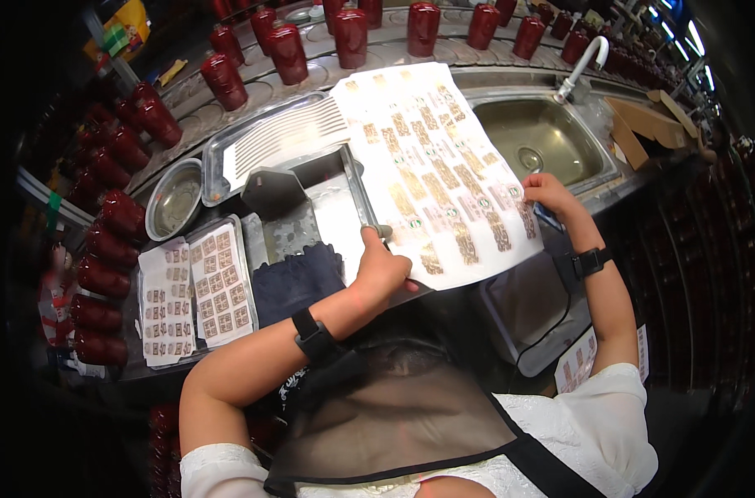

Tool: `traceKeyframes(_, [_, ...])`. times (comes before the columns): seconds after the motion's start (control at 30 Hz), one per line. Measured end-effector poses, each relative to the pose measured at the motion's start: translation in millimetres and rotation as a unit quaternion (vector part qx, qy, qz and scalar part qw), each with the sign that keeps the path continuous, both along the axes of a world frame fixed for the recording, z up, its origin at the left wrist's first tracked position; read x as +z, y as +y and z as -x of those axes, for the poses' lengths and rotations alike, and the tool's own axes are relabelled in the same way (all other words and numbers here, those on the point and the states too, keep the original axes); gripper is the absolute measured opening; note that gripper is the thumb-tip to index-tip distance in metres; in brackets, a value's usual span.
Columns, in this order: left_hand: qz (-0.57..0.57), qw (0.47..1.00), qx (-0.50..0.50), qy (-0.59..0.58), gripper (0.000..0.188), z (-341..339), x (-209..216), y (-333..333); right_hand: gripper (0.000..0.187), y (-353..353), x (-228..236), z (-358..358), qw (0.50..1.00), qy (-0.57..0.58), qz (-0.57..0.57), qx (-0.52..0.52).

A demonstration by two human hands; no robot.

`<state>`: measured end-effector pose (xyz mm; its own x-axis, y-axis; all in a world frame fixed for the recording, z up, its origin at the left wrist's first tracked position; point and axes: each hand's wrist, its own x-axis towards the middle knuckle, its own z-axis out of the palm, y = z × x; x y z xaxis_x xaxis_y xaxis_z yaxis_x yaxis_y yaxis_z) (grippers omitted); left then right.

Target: Applying multiple labels and seals to red liquor bottles in a factory setting.

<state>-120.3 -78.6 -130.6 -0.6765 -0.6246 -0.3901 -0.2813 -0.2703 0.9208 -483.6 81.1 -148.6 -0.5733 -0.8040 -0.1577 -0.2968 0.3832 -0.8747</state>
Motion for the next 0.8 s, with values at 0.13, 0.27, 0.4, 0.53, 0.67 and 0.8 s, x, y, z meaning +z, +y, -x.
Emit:
traceKeyframes(0.13, [0.012, 0.999, -0.032, 0.037, 0.067, -5.2, -4.3, -11.7, 0.012, -4.5, -1.0, -8.5, 0.998, -0.009, 0.039, -0.04])
traceKeyframes(0.27, [0.0, 0.999, -0.028, 0.046, 0.073, -3.6, -6.4, -19.0, 0.014, -8.6, -2.4, -11.9, 0.998, -0.009, 0.064, -0.02])
traceKeyframes(0.4, [0.011, 0.999, -0.023, 0.031, 0.077, 0.9, -7.9, -15.7, 0.014, -12.8, -0.9, -9.4, 0.997, 0.005, 0.06, -0.047])
traceKeyframes(0.53, [0.018, 0.999, -0.028, 0.027, 0.067, 3.2, -9.0, -12.8, 0.014, -14.8, 3.5, -5.7, 0.998, 0.018, 0.039, -0.04])
traceKeyframes(0.67, [0.049, 0.998, -0.046, -0.006, 0.061, 2.2, -3.9, -15.8, 0.019, -7.2, 7.9, -3.9, 1.0, 0.03, 0.003, 0.007])
traceKeyframes(0.8, [0.075, 0.988, -0.113, -0.067, 0.06, -8.4, 7.9, -22.6, 0.03, 9.2, 9.0, -4.9, 0.993, 0.102, 0.006, -0.054])
